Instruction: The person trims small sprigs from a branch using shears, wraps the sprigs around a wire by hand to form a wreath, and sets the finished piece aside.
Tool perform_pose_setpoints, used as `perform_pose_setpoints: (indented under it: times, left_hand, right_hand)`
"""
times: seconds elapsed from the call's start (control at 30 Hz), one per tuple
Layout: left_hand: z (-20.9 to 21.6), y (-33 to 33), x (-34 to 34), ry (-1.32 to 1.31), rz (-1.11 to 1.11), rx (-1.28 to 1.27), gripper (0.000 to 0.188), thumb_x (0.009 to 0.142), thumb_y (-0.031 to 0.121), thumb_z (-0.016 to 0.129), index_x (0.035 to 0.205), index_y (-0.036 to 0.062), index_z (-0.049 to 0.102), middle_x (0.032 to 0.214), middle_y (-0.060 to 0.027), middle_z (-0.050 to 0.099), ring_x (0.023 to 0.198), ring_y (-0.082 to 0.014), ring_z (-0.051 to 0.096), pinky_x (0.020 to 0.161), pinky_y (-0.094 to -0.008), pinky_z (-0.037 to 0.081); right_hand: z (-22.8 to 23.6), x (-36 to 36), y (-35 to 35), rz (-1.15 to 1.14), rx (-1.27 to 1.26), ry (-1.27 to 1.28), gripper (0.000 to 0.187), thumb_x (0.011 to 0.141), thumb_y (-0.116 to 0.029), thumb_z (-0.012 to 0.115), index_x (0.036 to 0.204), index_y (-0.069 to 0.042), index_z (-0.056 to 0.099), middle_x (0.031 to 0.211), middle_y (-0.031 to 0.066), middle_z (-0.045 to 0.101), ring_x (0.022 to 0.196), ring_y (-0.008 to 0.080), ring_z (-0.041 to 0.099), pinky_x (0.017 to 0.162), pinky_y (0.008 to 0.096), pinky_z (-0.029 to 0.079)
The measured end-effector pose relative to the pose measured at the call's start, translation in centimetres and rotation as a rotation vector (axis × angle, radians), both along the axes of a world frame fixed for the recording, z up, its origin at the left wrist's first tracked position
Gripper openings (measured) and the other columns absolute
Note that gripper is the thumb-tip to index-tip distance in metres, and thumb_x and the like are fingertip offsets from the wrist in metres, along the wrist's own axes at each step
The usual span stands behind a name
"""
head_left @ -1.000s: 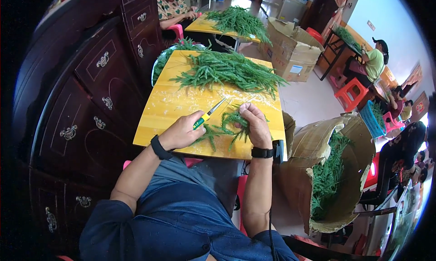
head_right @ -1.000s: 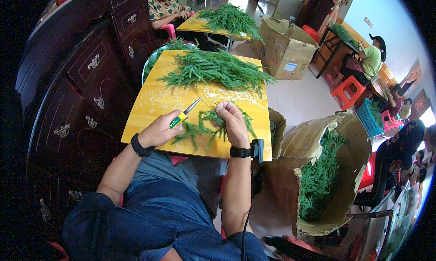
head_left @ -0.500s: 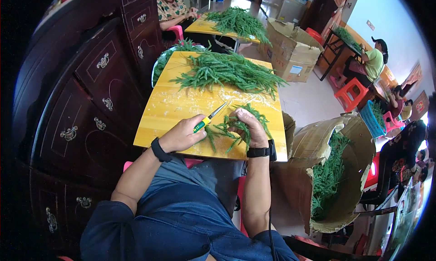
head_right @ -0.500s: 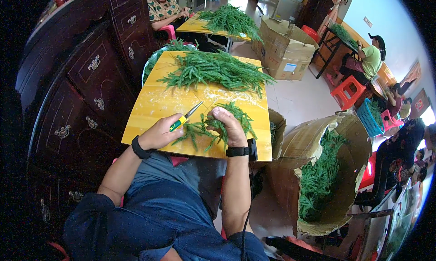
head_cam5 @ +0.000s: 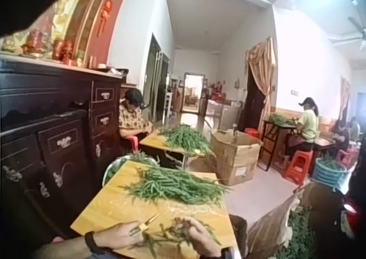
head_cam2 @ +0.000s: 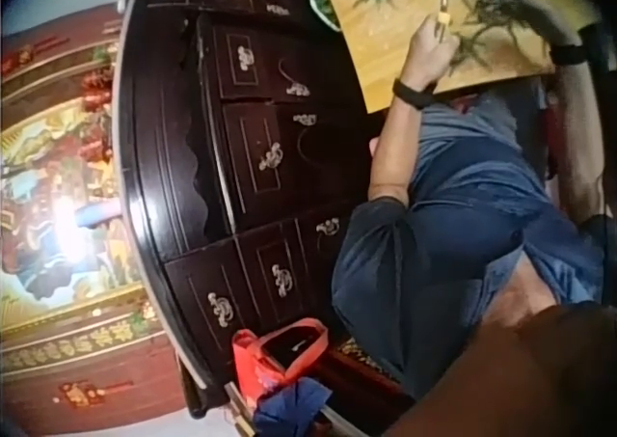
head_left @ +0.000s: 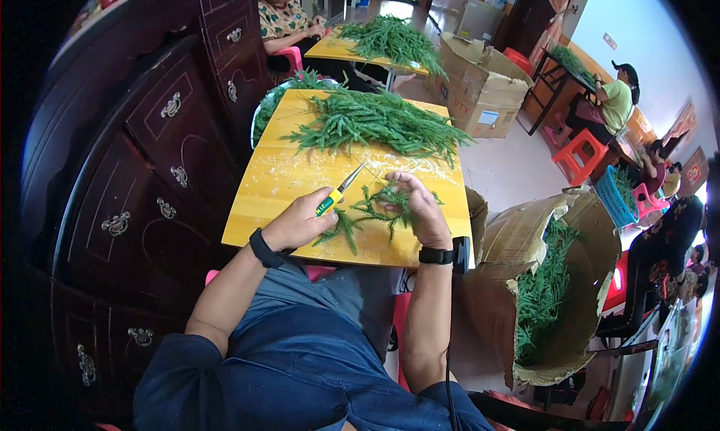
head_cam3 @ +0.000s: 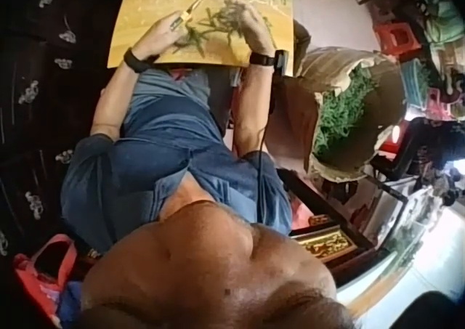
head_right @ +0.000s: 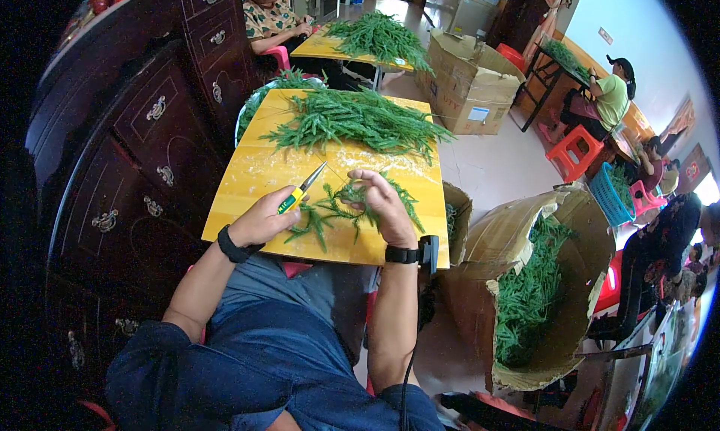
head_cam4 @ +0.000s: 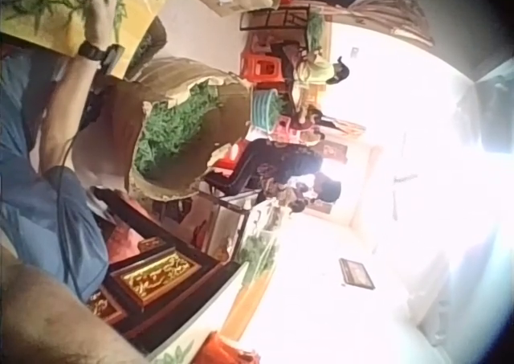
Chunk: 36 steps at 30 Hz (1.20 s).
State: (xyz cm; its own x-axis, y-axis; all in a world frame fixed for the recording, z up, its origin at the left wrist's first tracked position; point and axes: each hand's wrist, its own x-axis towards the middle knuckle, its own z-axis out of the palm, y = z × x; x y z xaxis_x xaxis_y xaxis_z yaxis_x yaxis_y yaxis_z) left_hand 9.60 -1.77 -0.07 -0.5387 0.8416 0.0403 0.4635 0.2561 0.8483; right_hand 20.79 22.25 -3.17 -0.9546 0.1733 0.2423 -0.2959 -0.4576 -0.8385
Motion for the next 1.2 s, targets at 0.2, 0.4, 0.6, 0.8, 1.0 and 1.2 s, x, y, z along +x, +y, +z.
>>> perform_pose_setpoints:
  times: [0.2, 0.4, 0.6, 0.8, 1.0, 1.2]
  left_hand:
    - [0.3, 0.0, 0.0, -0.041, 0.035, -0.024, 0.036, 0.09, 0.016, 0.058, 0.12, -0.0022, 0.053, 0.096, -0.0068, 0.059, 0.085, -0.0133, 0.055, 0.08, -0.0297, 0.047]
    - [0.1, 0.1, -0.3, -0.057, 0.067, -0.012, 0.037, 0.09, 0.016, 0.058, 0.121, -0.0022, 0.052, 0.095, -0.007, 0.06, 0.085, -0.0145, 0.056, 0.078, -0.0306, 0.048]
    - [0.1, 0.1, -0.6, 0.081, 0.058, -0.036, 0.039, 0.088, 0.016, 0.06, 0.121, -0.0026, 0.051, 0.094, -0.0107, 0.062, 0.086, -0.0178, 0.059, 0.078, -0.0322, 0.048]
    - [1.2, 1.1, -0.1, 0.047, -0.017, -0.102, 0.041, 0.084, 0.015, 0.063, 0.119, -0.0029, 0.051, 0.095, -0.0166, 0.063, 0.088, -0.0224, 0.061, 0.08, -0.0353, 0.048]
    - [1.8, 1.2, 0.0, 0.043, -0.037, -0.132, 0.042, 0.082, 0.014, 0.064, 0.118, -0.0033, 0.051, 0.095, -0.0176, 0.063, 0.089, -0.0237, 0.062, 0.081, -0.0366, 0.048]
    - [0.6, 1.7, -0.6, -0.003, -0.079, -0.12, 0.037, 0.085, 0.012, 0.061, 0.118, -0.0026, 0.051, 0.092, -0.0127, 0.062, 0.081, -0.018, 0.062, 0.073, -0.0326, 0.05]
  right_hand:
    - [0.1, 0.3, 0.7, -0.136, 0.237, -0.053, 0.023, 0.09, -0.014, 0.066, 0.11, -0.003, 0.061, 0.099, -0.0012, 0.064, 0.089, 0.0061, 0.058, 0.076, 0.0235, 0.048]
    - [-0.2, -0.5, 0.2, -0.23, 0.357, -0.144, 0.017, 0.088, -0.011, 0.068, 0.102, -0.003, 0.063, 0.088, -0.0039, 0.064, 0.079, 0.0053, 0.058, 0.073, 0.0208, 0.047]
    - [-0.1, -0.9, -0.2, -0.4, 0.512, -0.153, 0.012, 0.086, -0.008, 0.069, 0.094, -0.001, 0.066, 0.078, -0.0041, 0.063, 0.072, 0.0035, 0.056, 0.067, 0.0199, 0.045]
    - [0.7, -1.3, -2.4, -0.459, 0.714, -0.098, 0.009, 0.084, -0.006, 0.069, 0.089, 0.002, 0.066, 0.072, -0.0036, 0.061, 0.067, 0.003, 0.053, 0.06, 0.0203, 0.043]
    - [1.3, -1.1, -2.7, -0.508, 0.851, -0.026, 0.01, 0.085, -0.007, 0.069, 0.087, 0.002, 0.066, 0.067, -0.0017, 0.059, 0.063, 0.0036, 0.052, 0.055, 0.0214, 0.042]
    - [1.8, -1.2, -3.1, -0.517, 0.902, 0.021, 0.01, 0.083, -0.007, 0.07, 0.084, 0.002, 0.065, 0.065, 0.0006, 0.058, 0.06, 0.0049, 0.051, 0.053, 0.0233, 0.041]
